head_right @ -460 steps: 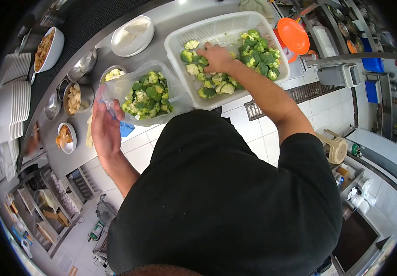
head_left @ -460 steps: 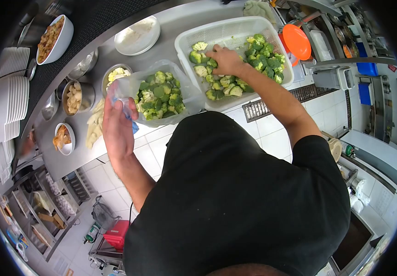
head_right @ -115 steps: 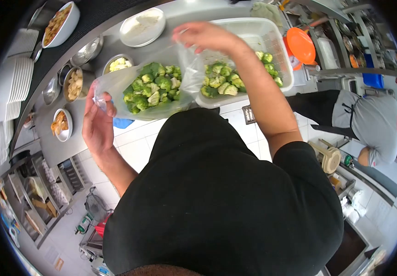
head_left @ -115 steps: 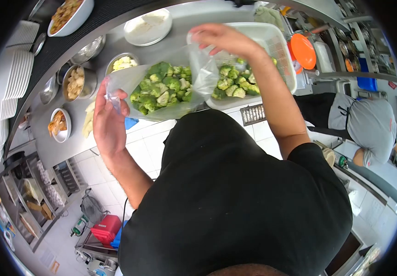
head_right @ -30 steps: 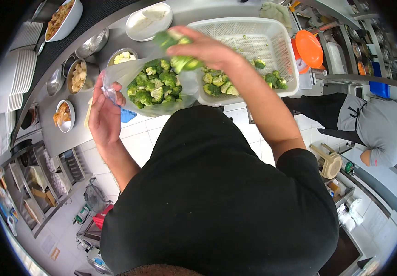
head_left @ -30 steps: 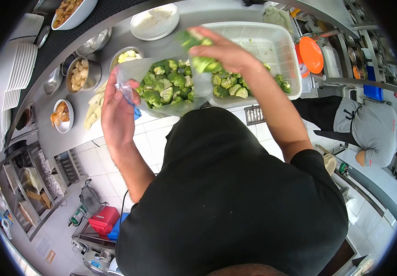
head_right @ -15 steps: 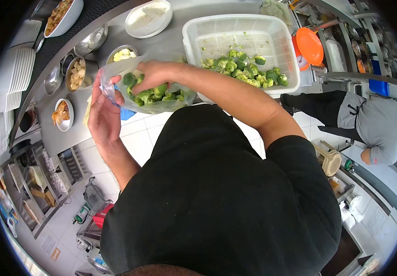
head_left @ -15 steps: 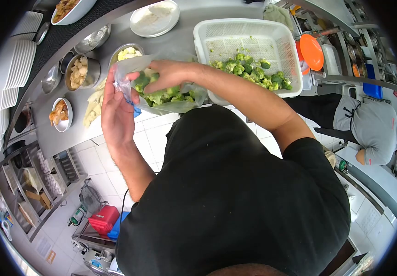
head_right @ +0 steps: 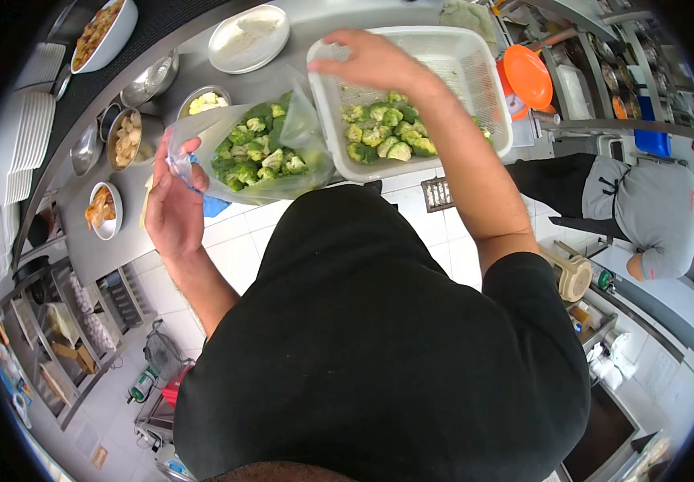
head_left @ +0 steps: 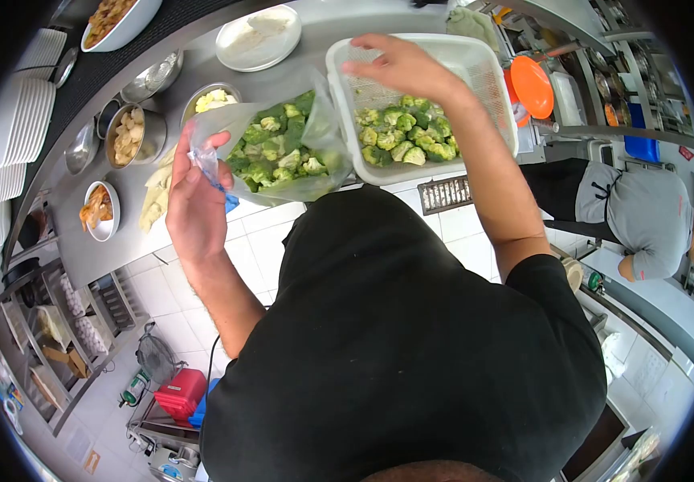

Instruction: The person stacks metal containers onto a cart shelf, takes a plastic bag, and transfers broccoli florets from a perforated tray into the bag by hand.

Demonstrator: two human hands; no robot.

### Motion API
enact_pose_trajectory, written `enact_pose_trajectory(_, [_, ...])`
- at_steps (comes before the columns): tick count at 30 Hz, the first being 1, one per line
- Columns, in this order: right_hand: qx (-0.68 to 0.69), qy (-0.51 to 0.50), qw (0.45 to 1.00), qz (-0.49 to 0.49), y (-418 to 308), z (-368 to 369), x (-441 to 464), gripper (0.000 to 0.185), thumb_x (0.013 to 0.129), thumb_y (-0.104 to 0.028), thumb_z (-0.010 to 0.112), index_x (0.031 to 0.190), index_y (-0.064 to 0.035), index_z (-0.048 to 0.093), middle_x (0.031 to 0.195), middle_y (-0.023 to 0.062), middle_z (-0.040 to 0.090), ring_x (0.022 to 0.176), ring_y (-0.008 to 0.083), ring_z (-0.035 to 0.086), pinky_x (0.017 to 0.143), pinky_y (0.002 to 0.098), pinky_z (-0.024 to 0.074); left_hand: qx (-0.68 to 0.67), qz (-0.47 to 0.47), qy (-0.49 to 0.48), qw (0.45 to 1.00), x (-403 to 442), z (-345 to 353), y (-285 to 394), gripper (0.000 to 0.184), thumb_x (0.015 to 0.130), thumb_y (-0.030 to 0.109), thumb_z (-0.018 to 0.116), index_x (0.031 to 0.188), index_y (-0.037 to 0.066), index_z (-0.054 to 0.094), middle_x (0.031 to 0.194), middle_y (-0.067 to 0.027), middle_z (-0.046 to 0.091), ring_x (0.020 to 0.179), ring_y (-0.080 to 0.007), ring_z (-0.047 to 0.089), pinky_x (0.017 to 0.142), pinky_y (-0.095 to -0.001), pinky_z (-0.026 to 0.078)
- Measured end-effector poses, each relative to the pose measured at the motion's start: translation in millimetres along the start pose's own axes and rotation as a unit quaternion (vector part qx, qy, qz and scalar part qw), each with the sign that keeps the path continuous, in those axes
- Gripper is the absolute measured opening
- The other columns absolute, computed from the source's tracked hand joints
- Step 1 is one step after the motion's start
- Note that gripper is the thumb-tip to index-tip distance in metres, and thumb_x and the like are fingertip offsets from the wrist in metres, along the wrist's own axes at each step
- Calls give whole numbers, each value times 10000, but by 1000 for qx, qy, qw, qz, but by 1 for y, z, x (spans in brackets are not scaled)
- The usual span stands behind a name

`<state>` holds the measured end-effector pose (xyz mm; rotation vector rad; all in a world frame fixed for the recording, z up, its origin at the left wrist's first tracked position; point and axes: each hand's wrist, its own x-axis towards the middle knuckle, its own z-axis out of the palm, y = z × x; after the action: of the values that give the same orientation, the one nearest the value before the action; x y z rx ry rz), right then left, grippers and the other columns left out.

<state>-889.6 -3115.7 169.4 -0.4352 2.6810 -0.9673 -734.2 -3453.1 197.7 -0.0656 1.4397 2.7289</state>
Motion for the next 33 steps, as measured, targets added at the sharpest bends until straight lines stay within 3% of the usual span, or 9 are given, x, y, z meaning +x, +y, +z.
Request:
enact_pose_trajectory(2, [104,39,992,66,45,-15,-2,934,827,-694,705,1444,-9,554,1472,226,556,1370,358,537,1130,425,440,-1,-2,-1,1000,0,1,-1,747,934,228,622,1564,-29,312,1333,-219,629,878,-166,566,834,-273,473])
enact_pose_trajectory(6, [-29,61,974,218,196,14,-7,1102,774,-783,691,1494,26,488,1487,303,504,1387,412,509,1155,430,414,7,-5,-3,1000,1,1,0,757,933,229,625,1565,-34,303,1331,-221,632,883,-166,572,833,-276,476])
enact_pose_trajectory(10, [-96,-34,952,288,191,49,-27,1217,708,-854,686,1532,9,445,1540,342,404,1405,485,458,1172,467,391,16,-8,0,1000,4,7,-1,764,933,227,627,1566,-39,291,1332,-222,630,887,-165,578,830,-278,481])
enact_pose_trajectory(16, [-202,-15,960,192,107,85,-48,1157,681,-824,737,1541,-97,469,1585,283,362,1448,447,399,1136,520,432,17,-15,-4,1000,11,18,-4,776,934,225,630,1571,-37,271,1327,-222,631,894,-166,580,838,-283,483])
enact_pose_trajectory(22, [-175,2,975,135,98,94,-42,895,723,-633,820,1471,-224,550,1450,163,491,1296,397,515,1061,497,508,18,-17,5,1000,14,22,-5,776,936,228,630,1571,-34,270,1332,-229,626,900,-169,581,840,-285,485])
enact_pose_trajectory(25, [-173,-2,980,94,101,96,-38,813,745,-567,823,1447,-251,565,1396,139,512,1264,393,524,1043,492,521,18,-18,0,1000,15,20,-6,779,936,231,630,1573,-35,269,1340,-235,619,902,-170,580,845,-288,483])
enact_pose_trajectory(33, [-215,17,974,66,101,115,-29,742,784,-570,791,1426,-267,574,1389,143,517,1252,417,528,1009,509,539,21,-19,-13,1000,18,16,-10,780,951,237,615,1575,-56,250,1376,-245,586,917,-193,577,867,-307,472])
